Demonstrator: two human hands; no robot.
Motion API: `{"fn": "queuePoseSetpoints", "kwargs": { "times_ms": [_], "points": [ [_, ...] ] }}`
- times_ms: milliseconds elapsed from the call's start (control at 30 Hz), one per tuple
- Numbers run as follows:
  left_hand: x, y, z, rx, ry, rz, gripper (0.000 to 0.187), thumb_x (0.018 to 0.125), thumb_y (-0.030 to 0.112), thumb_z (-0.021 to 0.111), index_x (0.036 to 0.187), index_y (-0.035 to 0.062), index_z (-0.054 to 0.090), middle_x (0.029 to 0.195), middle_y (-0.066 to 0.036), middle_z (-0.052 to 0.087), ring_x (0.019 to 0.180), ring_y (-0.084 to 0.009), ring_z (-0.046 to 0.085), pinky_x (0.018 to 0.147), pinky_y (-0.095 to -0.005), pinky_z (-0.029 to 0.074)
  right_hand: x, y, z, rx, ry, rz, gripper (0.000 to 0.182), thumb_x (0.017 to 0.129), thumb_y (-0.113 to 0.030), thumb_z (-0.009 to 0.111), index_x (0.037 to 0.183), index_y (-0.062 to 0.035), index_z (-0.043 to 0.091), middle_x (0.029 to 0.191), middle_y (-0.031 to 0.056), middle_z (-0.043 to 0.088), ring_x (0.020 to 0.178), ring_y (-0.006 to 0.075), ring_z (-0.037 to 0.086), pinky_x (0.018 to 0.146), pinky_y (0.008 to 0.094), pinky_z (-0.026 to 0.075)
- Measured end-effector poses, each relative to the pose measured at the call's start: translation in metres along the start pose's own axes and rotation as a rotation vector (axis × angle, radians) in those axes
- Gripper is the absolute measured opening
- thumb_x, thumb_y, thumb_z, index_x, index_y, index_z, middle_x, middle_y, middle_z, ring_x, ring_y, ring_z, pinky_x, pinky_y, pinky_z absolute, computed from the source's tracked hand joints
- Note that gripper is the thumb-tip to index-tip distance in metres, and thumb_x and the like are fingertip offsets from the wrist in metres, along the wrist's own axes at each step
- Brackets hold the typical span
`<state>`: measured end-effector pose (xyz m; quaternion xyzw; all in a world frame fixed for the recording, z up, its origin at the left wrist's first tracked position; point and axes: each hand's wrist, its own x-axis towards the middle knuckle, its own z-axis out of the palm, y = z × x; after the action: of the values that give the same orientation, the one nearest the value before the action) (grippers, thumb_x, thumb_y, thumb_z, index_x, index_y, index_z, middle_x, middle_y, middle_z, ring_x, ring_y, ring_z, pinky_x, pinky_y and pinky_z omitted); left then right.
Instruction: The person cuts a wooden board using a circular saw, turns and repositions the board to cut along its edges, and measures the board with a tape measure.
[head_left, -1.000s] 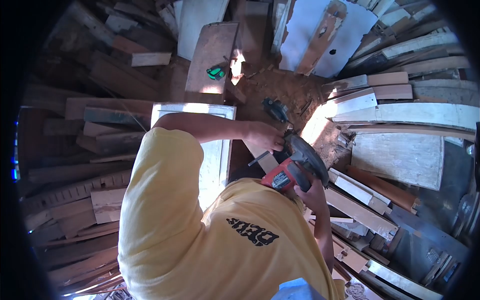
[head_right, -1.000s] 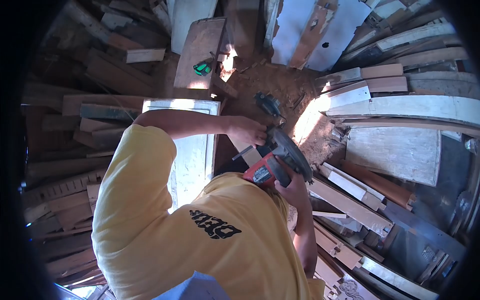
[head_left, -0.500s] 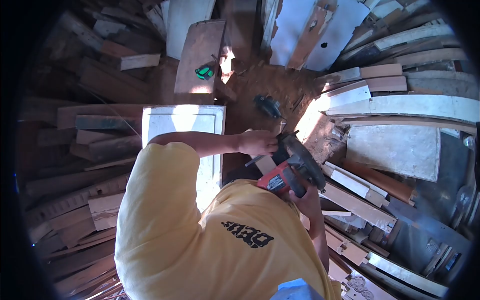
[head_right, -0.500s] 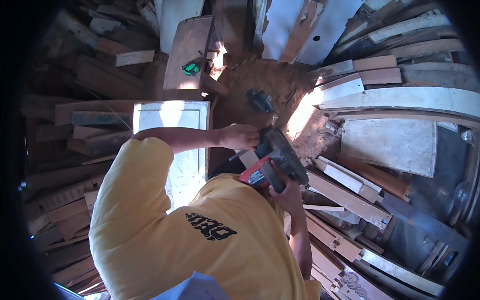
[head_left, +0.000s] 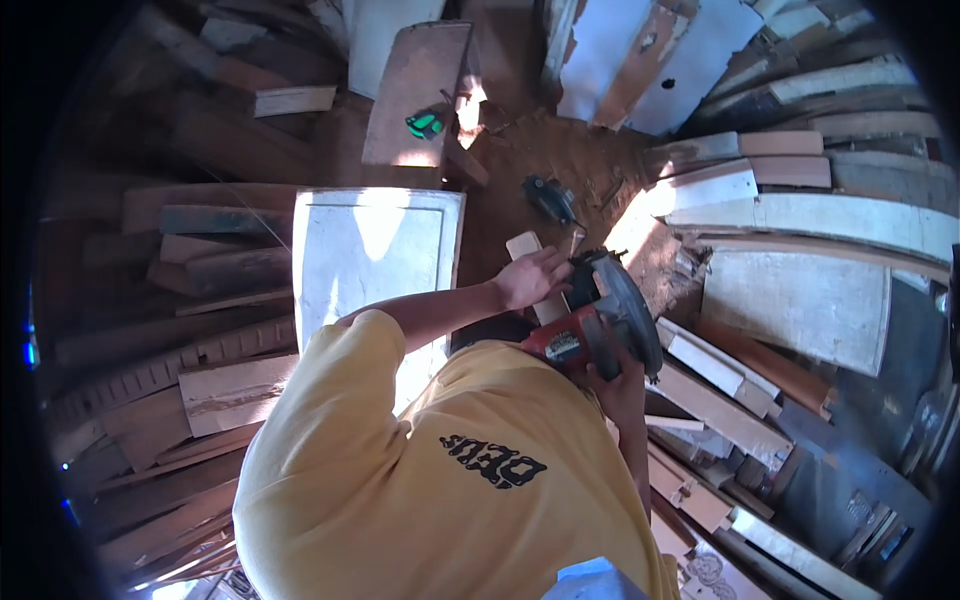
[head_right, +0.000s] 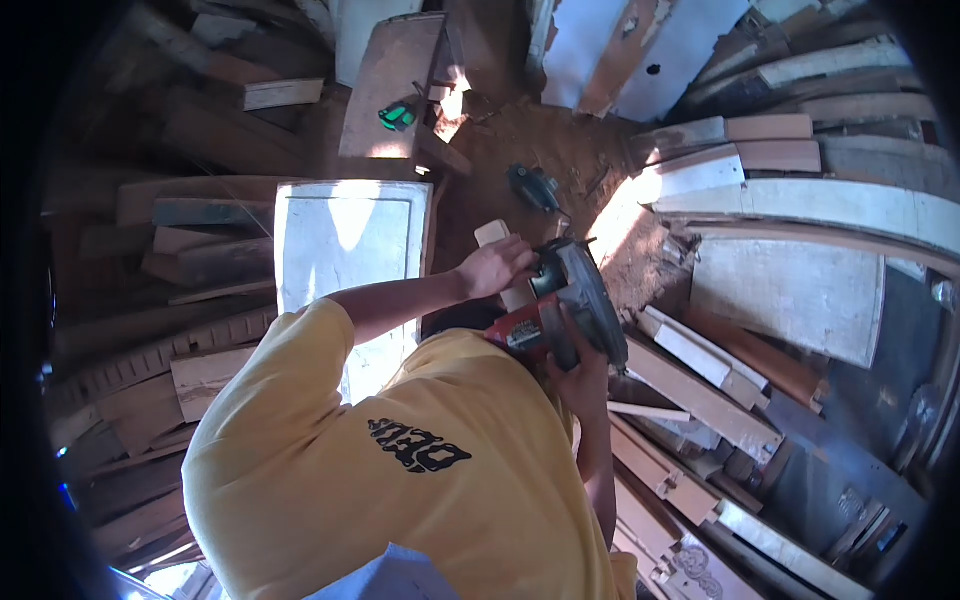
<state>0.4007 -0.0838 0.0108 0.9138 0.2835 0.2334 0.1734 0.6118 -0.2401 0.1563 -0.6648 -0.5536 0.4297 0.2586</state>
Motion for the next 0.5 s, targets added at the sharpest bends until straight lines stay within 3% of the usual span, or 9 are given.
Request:
{"fn": "queuePoseSetpoints", "kwargs": {
  "times_ms": [167,400,500],
  "points": [
    [0.012,0.003,0.011,-0.022,-0.049,-0.098,0.034,0.091,0.030,0.074,0.101,0.0046,0.054,0.099,-0.013,0.061,0.097,-0.0317,0.062,0.086,-0.0409,0.055,0.007,-0.005,0.001,0.013,0.000,0.043,0.080,0.080,-0.003,0.072,0.157,-0.0178,0.052,0.109,0.0244,0.076,0.104,0.0311,0.077,0.091,0.0395,0.056],
    [0.024,0.010,0.024,0.068,-0.020,-0.163,0.035,0.092,0.036,0.072,0.104,0.0063,0.057,0.099,-0.011,0.064,0.099,-0.0288,0.063,0.087,-0.0415,0.051,0.010,-0.001,0.003,0.014,0.035,0.073,0.081,0.080,-0.004,0.071,0.157,-0.0191,0.052,0.098,0.0225,0.075,0.085,0.0285,0.076,0.084,0.0383,0.057],
    [0.028,0.010,0.036,0.082,-0.044,-0.227,0.036,0.091,0.037,0.073,0.103,0.0075,0.058,0.101,-0.012,0.066,0.100,-0.0285,0.064,0.085,-0.0408,0.051,0.015,0.004,0.005,-0.053,0.123,-0.123,0.081,0.080,-0.003,0.071,0.157,-0.0192,0.052,0.095,0.0210,0.075,0.075,0.0257,0.072,0.078,0.0364,0.057]
  ]
}}
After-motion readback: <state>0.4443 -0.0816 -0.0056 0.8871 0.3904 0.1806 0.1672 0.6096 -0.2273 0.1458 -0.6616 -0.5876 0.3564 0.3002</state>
